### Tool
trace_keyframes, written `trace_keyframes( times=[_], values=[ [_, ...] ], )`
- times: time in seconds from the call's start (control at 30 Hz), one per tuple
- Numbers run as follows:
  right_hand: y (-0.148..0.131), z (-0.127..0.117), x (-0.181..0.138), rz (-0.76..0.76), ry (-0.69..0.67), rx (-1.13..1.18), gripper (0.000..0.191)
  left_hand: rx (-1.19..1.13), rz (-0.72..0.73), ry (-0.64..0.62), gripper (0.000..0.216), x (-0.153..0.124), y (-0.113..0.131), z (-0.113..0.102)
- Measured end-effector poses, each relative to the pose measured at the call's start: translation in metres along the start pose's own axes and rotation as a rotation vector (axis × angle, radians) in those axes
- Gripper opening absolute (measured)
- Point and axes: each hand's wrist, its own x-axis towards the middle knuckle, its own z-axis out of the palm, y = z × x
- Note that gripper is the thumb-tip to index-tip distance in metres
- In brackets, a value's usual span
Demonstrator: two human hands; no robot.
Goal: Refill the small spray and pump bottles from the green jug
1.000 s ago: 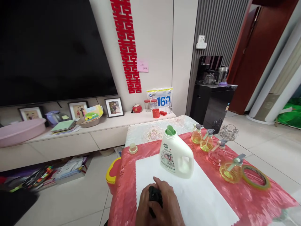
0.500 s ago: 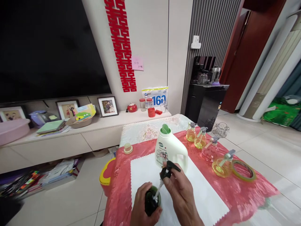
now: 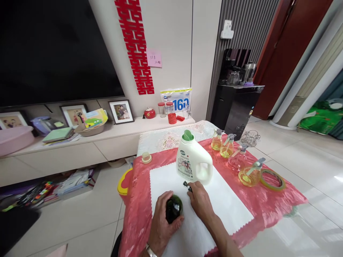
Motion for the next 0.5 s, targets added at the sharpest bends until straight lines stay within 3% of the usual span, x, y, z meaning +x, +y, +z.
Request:
trace_keyframes(
  times=[0.17,0.33,0.5],
  values=[
    [0.002,0.015,0.004,-0.071,0.006,-0.091,0.025,-0.086,-0.068,-0.083,0.097,-0.004,0.005,-0.013],
    [0.012,0.020,-0.009,-0.153,0.133,-0.128,0.034,-0.155,-0.116,-0.138,0.076,-0.011,0.002,-0.030],
    [0.049,-0.003,-0.037,-0.166,0.413,-0.147,0.040,-0.135,-0.243,-0.032,0.059,-0.008,-0.014,-0.050]
  ],
)
